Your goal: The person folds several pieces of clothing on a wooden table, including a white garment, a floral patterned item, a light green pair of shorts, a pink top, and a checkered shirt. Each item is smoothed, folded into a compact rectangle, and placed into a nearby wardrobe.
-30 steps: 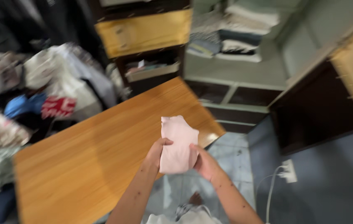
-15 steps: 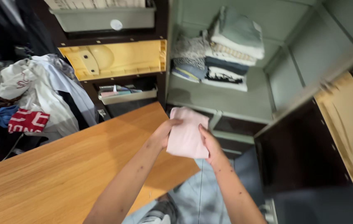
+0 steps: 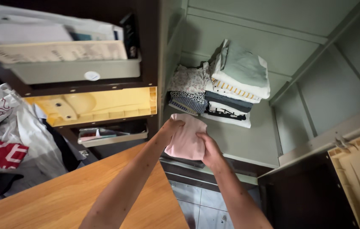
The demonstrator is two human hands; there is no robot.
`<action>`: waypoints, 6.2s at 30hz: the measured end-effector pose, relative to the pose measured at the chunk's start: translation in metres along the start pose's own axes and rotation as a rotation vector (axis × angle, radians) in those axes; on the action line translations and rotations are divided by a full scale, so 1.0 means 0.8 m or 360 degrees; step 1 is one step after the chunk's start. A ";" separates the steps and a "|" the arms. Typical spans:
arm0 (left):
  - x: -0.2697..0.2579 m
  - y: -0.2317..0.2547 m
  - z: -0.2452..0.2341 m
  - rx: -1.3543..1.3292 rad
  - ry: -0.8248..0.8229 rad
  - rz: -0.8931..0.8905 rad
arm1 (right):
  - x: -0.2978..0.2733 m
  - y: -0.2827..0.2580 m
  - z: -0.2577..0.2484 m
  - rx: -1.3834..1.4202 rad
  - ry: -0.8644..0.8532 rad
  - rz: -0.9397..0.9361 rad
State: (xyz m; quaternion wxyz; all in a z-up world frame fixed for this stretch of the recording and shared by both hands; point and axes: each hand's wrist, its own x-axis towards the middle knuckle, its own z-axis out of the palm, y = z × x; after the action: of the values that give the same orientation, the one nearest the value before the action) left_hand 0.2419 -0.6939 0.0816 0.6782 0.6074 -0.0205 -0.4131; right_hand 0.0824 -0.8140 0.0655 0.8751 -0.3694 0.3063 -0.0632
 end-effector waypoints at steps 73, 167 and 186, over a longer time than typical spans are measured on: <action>-0.370 -0.282 -0.427 -0.0262 0.1177 0.0715 | -0.095 0.482 0.281 -0.1143 -0.0760 -0.0067; -0.770 -0.140 -1.206 0.0552 0.1509 0.1068 | -0.139 0.987 0.996 -0.0311 -0.0780 0.0484; -0.581 -0.222 -0.781 0.2260 0.0334 -0.0228 | -0.167 0.548 0.300 -0.0053 0.0630 0.0264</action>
State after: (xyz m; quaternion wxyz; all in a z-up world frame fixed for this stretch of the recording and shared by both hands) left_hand 0.1717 0.0968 -0.0106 0.0893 0.9380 -0.1788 -0.2831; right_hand 0.0637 -0.3074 -0.0401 0.7938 -0.3377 0.5025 -0.0571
